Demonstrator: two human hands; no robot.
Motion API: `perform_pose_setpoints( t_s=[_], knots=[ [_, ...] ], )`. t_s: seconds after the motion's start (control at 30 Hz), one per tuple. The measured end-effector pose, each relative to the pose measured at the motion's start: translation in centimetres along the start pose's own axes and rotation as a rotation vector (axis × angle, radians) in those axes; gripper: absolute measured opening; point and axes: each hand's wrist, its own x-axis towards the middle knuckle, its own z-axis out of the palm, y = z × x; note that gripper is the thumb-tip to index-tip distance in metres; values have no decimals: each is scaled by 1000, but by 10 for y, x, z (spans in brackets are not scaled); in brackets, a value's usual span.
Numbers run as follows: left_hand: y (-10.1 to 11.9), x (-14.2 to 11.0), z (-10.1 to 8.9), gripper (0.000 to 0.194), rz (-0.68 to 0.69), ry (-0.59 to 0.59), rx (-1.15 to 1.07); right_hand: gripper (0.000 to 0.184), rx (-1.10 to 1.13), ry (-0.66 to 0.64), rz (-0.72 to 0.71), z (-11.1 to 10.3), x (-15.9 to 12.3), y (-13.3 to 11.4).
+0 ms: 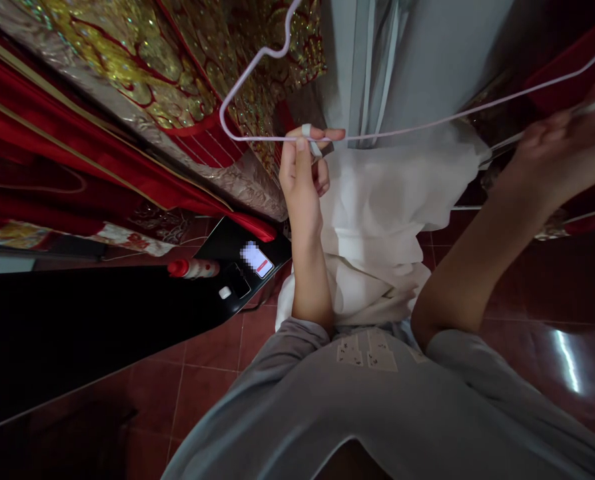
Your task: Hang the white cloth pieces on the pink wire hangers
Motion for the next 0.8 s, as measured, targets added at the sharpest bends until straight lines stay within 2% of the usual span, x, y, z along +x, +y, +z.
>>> perform_pose_setpoints(
  t_s=[0.07, 0.1, 0.2, 0.33, 0.47, 0.63, 0.7, 0.8],
  knots=[
    [1, -1, 2, 31, -20, 24, 9, 38, 63, 35, -3, -1, -11, 15],
    [2, -2, 4, 30, -38, 43, 21, 35, 66, 0, 40, 2, -17, 21],
    [5, -4, 8, 29, -89, 119, 83, 32, 36, -213, 191, 14, -38, 33],
    [5, -5, 8, 26, -76, 98, 84, 33, 42, -431, 227, 28, -64, 34],
    [2, -7, 7, 24, -78, 60, 71, 25, 77, -457, 181, 31, -73, 36],
    [-1, -12, 9, 21, -136, -6, 49, 22, 159, -472, 75, 30, -65, 38],
    [-2, -11, 6, 19, -106, 18, 48, 24, 169, -488, 41, 30, -61, 38],
    [-4, -8, -9, 20, 8, 154, 94, 26, 145, -482, 47, 30, -59, 37]
  ],
)
